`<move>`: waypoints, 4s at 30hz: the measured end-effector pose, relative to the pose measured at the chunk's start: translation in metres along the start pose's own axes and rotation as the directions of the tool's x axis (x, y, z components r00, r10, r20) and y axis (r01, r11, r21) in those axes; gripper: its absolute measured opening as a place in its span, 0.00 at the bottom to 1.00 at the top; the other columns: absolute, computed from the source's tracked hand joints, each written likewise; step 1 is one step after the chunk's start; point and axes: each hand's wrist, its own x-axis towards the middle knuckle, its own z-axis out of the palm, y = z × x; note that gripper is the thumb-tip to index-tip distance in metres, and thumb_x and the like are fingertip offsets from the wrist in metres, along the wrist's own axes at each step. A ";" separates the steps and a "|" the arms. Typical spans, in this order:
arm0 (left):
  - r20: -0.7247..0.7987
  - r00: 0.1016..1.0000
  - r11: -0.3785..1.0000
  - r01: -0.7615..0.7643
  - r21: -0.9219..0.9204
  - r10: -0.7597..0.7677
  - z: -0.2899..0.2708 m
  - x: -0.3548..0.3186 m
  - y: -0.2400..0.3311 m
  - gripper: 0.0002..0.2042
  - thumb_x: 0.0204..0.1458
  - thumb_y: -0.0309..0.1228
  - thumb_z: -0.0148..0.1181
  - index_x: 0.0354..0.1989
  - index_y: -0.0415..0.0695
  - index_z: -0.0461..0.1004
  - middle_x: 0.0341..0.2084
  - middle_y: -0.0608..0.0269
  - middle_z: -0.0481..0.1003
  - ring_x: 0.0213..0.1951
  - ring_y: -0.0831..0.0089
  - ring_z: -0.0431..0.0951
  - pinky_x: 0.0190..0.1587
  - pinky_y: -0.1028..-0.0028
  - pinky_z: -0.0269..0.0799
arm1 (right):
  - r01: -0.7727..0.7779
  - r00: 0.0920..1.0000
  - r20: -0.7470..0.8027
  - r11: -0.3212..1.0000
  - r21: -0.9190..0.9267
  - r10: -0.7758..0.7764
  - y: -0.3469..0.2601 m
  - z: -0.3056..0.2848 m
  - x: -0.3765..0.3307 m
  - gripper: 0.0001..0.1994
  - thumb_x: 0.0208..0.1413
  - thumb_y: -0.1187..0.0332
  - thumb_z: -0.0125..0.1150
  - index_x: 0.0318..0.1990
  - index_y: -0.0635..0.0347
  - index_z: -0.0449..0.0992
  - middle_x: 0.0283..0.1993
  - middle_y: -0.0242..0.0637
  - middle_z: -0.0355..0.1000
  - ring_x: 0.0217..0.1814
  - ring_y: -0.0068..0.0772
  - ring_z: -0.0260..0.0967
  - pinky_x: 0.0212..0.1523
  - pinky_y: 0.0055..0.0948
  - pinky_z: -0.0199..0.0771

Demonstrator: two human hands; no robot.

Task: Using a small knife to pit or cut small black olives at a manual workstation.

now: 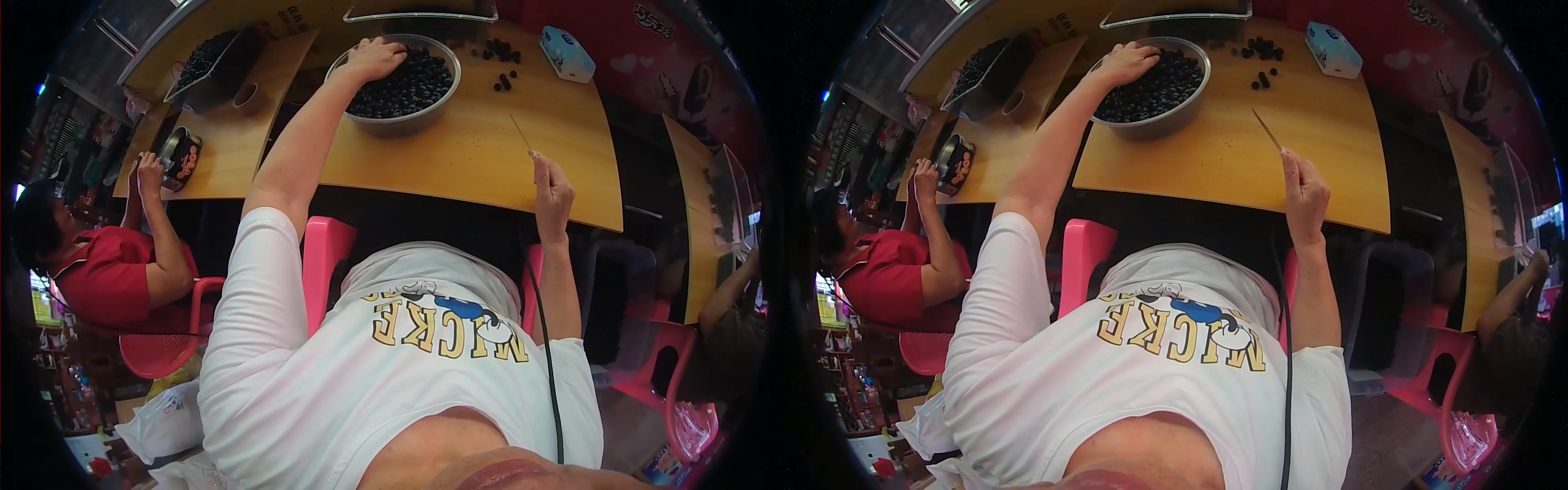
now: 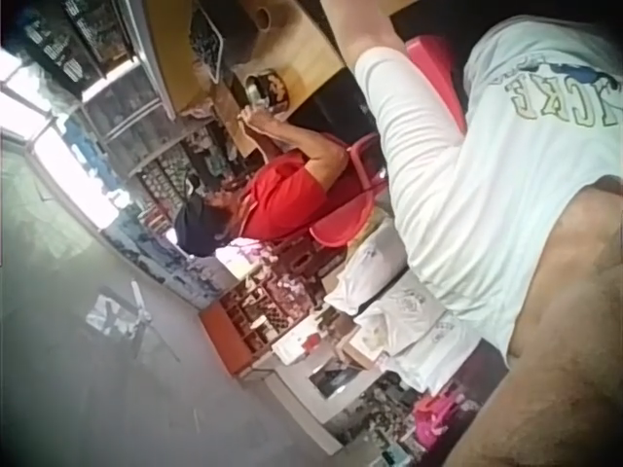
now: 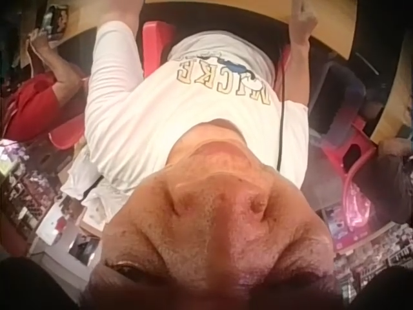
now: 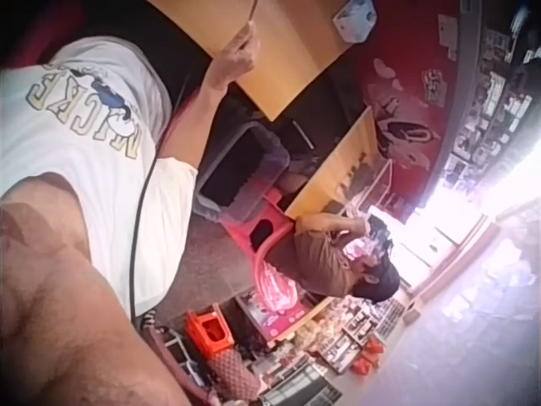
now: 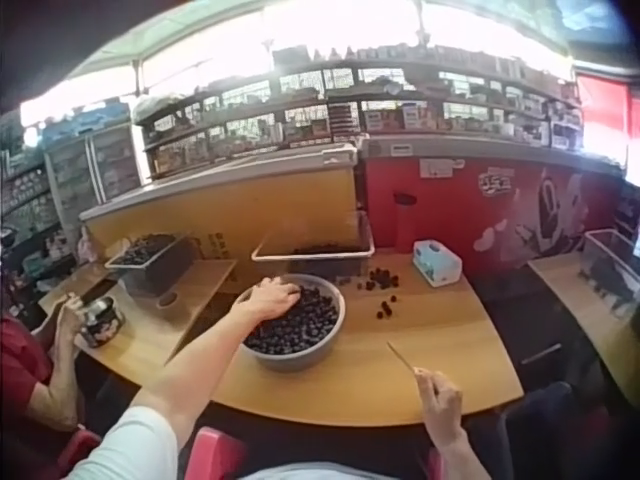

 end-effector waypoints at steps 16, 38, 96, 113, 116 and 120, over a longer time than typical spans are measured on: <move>-0.056 0.996 0.903 0.033 -0.429 -0.063 -0.068 -0.045 0.052 0.16 0.57 0.33 0.48 0.50 0.41 0.72 0.42 0.59 0.76 0.45 0.70 0.74 0.50 0.73 0.66 | 0.020 0.999 0.027 1.000 -0.010 -0.019 0.004 0.001 0.000 0.18 0.62 0.59 0.54 0.42 0.69 0.77 0.22 0.26 0.61 0.26 0.17 0.55 0.27 0.19 0.57; 0.271 0.963 0.826 0.156 -0.541 -0.005 -0.044 -0.034 0.042 0.19 0.58 0.44 0.46 0.49 0.46 0.72 0.48 0.60 0.72 0.49 0.67 0.69 0.52 0.70 0.64 | 0.072 0.994 0.088 0.996 -0.046 -0.068 0.002 0.001 0.001 0.18 0.61 0.59 0.53 0.41 0.69 0.77 0.22 0.30 0.61 0.25 0.19 0.56 0.27 0.21 0.59; -0.169 0.978 0.859 -0.192 -0.475 0.126 -0.069 -0.101 0.114 0.10 0.48 0.25 0.60 0.40 0.37 0.77 0.36 0.55 0.78 0.39 0.67 0.78 0.43 0.72 0.72 | 0.077 0.995 0.074 0.995 -0.068 -0.072 0.000 0.001 0.000 0.17 0.61 0.60 0.53 0.42 0.69 0.77 0.25 0.33 0.67 0.27 0.20 0.61 0.30 0.21 0.62; 0.245 0.915 -0.522 0.386 -0.761 0.320 -0.017 -0.182 0.226 0.19 0.56 0.28 0.57 0.54 0.40 0.64 0.30 0.61 0.74 0.28 0.76 0.74 0.29 0.81 0.70 | -0.417 0.834 0.548 0.731 0.541 0.070 -0.046 -0.006 -0.003 0.05 0.57 0.72 0.58 0.35 0.64 0.77 0.24 0.20 0.61 0.25 0.11 0.53 0.24 0.15 0.51; 0.240 0.919 -0.525 0.378 -0.763 0.314 -0.015 -0.181 0.225 0.17 0.56 0.28 0.57 0.53 0.40 0.65 0.31 0.61 0.75 0.28 0.75 0.75 0.30 0.80 0.71 | -0.417 0.822 0.567 0.724 0.550 0.043 -0.041 -0.005 -0.005 0.05 0.55 0.73 0.60 0.29 0.65 0.74 0.27 0.24 0.63 0.28 0.14 0.59 0.28 0.16 0.59; 0.305 0.925 -0.557 0.379 -0.739 0.225 -0.008 -0.183 0.226 0.14 0.56 0.27 0.56 0.50 0.40 0.67 0.32 0.62 0.75 0.30 0.75 0.76 0.34 0.78 0.74 | -0.167 0.923 0.383 0.920 0.354 0.020 -0.048 -0.006 -0.006 0.03 0.51 0.76 0.63 0.30 0.67 0.76 0.28 0.27 0.66 0.33 0.18 0.66 0.33 0.18 0.68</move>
